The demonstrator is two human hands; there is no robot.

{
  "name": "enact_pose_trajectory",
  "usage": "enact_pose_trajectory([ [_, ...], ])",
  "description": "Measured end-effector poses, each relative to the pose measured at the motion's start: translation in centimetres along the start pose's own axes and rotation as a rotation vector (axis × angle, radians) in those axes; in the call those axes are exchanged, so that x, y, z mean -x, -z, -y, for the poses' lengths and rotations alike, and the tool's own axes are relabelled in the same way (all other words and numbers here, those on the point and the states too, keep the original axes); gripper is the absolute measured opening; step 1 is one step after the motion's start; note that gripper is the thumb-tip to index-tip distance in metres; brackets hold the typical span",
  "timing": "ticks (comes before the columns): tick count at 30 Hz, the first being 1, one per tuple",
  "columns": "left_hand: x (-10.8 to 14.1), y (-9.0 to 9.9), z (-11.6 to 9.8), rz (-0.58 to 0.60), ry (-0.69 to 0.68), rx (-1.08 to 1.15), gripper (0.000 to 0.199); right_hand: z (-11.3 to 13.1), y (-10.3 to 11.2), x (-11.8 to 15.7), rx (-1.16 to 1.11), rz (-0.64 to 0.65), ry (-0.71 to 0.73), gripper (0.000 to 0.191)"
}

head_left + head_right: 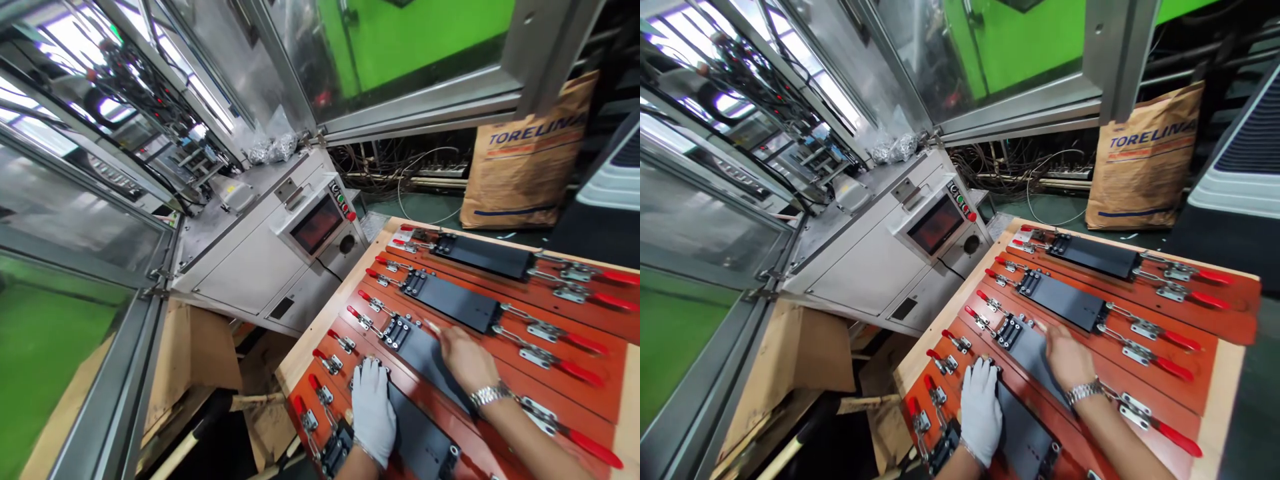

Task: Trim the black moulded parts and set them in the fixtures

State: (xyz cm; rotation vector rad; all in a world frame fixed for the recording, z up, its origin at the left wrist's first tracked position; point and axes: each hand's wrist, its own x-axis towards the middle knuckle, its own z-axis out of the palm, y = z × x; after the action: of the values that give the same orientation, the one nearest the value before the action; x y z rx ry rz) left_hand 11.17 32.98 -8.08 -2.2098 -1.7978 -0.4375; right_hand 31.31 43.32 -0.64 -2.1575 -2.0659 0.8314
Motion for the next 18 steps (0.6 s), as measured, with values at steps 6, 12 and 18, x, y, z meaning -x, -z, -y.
enact_pose_trajectory([
  [6,0.1,0.0,-0.2,0.024,0.004,-0.008,0.052,0.3,0.1,0.0,0.048,0.014,0.033,0.019],
  [12,0.1,-0.1,-0.3,0.092,0.016,-0.019,0.053,0.1,0.5,-0.6,0.046,0.030,0.090,0.018],
  [18,-0.5,0.5,-0.5,0.000,-0.008,-0.033,0.051,1.0,0.7,-1.7,0.043,0.034,0.140,0.018],
])
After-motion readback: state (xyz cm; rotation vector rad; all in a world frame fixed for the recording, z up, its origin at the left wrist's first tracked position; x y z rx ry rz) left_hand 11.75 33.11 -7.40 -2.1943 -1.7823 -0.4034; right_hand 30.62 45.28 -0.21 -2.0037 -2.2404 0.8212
